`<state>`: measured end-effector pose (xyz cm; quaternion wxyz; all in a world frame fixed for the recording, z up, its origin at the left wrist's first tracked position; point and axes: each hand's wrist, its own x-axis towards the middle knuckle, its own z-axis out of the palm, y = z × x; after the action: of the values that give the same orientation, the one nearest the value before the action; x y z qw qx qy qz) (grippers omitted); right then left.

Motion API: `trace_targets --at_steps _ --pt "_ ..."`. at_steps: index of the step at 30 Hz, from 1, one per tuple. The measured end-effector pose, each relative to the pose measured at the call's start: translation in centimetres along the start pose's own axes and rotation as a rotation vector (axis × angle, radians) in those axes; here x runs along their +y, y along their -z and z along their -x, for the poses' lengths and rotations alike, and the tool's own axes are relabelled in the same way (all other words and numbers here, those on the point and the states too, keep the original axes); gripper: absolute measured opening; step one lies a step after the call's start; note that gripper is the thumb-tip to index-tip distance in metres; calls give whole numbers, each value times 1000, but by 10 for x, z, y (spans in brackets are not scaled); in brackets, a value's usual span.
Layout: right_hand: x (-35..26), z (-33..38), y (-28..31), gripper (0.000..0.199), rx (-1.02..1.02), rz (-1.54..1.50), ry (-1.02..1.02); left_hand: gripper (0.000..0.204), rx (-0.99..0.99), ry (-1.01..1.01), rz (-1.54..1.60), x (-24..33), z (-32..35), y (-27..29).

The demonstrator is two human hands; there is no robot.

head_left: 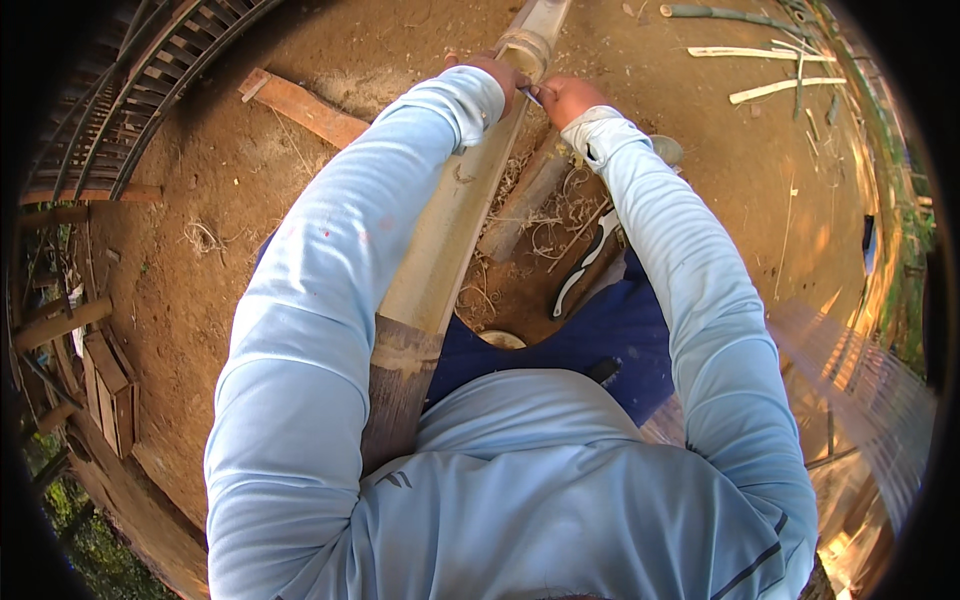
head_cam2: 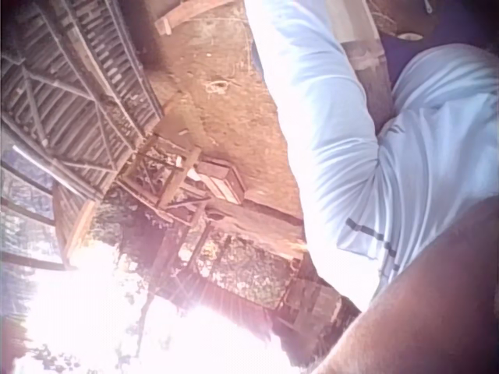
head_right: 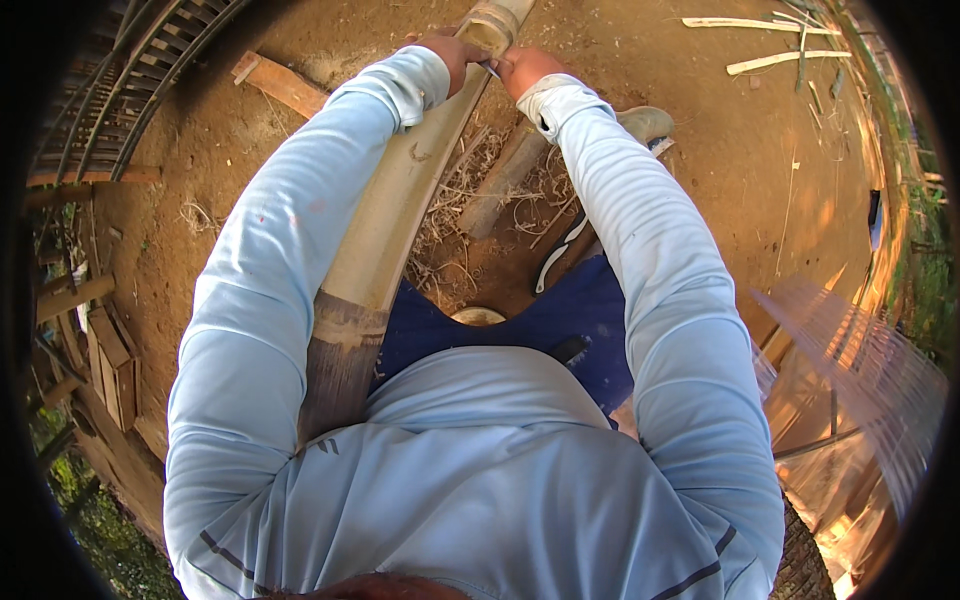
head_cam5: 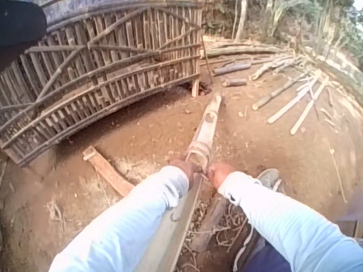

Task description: The person sits on the ground and uses a knife to scrape and smooth the inner surface of a long split bamboo tube. They repeatedly scrape along the length of the tube, occasionally pausing to wipe away shavings with their hand.

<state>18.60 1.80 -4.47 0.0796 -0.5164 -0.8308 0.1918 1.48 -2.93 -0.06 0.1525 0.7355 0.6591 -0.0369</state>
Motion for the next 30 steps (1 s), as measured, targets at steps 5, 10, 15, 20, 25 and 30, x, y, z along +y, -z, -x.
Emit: trace_targets --at_steps 5,10,15,20,25,30 --pt "-9 3 10 41 -10 -25 -32 67 -10 -10 3 -3 -5 5" --pt "-10 7 9 41 -16 -40 -22 69 14 3 -21 -4 3 -1" --pt "-13 13 9 41 -18 -59 -12 69 1 -18 -19 -5 10 2" --pt "-18 21 11 41 -27 -40 33 69 14 -32 -6 -8 19 0" --pt "-19 24 11 41 -68 -29 -4 67 30 -33 5 -7 28 -2" --pt "-32 36 17 42 -90 -34 -29 65 11 -24 1 -9 38 -1"
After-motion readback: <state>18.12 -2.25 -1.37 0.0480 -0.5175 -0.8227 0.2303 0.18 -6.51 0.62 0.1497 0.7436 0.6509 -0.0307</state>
